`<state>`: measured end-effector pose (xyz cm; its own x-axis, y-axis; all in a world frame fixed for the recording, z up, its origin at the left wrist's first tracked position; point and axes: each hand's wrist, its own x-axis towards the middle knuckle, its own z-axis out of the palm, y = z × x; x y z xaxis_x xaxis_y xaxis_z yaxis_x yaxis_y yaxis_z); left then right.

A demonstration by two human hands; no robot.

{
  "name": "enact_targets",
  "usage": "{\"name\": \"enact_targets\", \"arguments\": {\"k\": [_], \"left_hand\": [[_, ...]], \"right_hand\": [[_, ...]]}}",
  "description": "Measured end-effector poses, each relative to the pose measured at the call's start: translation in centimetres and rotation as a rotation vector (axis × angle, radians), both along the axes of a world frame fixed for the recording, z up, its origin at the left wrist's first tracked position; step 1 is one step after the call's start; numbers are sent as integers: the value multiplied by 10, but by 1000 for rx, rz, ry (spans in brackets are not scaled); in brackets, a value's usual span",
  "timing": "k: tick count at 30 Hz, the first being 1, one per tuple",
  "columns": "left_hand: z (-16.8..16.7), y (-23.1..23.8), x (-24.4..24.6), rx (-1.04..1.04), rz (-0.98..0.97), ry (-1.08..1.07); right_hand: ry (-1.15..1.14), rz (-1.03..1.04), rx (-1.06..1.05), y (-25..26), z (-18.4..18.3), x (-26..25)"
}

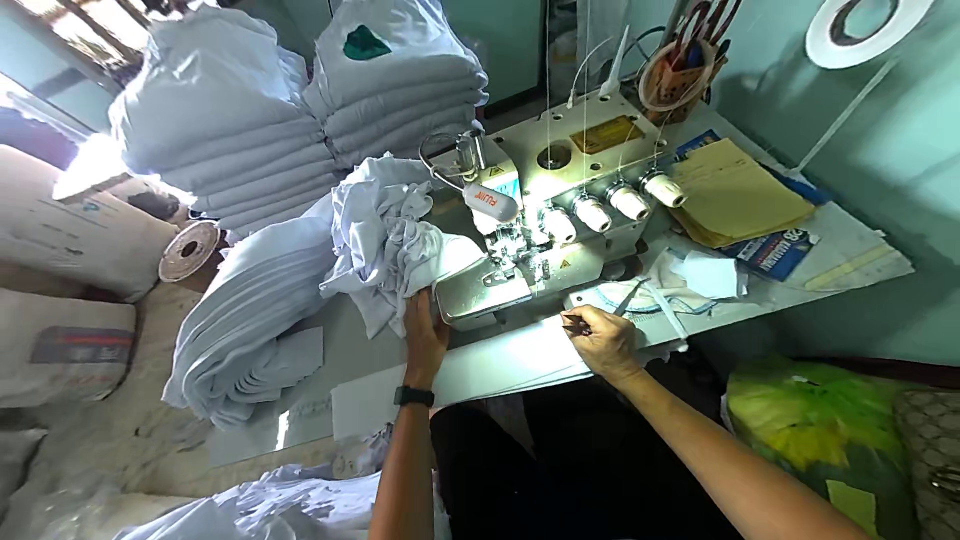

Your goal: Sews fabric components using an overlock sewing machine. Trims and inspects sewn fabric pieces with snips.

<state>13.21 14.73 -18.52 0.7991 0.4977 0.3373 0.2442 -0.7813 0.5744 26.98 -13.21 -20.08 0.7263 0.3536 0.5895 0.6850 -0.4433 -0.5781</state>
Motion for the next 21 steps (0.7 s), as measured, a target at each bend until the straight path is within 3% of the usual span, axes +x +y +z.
{"name": "enact_targets", "arguments": {"k": [7, 13, 16, 21], "left_hand": [[-10, 2, 23, 131, 78, 37], [11, -3, 29, 55, 131, 16], [9, -4, 29, 18, 118, -1], [2, -5, 31, 12, 118, -46]], "right_hand": [[18, 7, -28, -6, 1, -1], [95, 22, -95, 3, 28, -6], [-7, -3, -77, 2, 5, 5], [22, -24, -92, 2, 3, 7]]}}
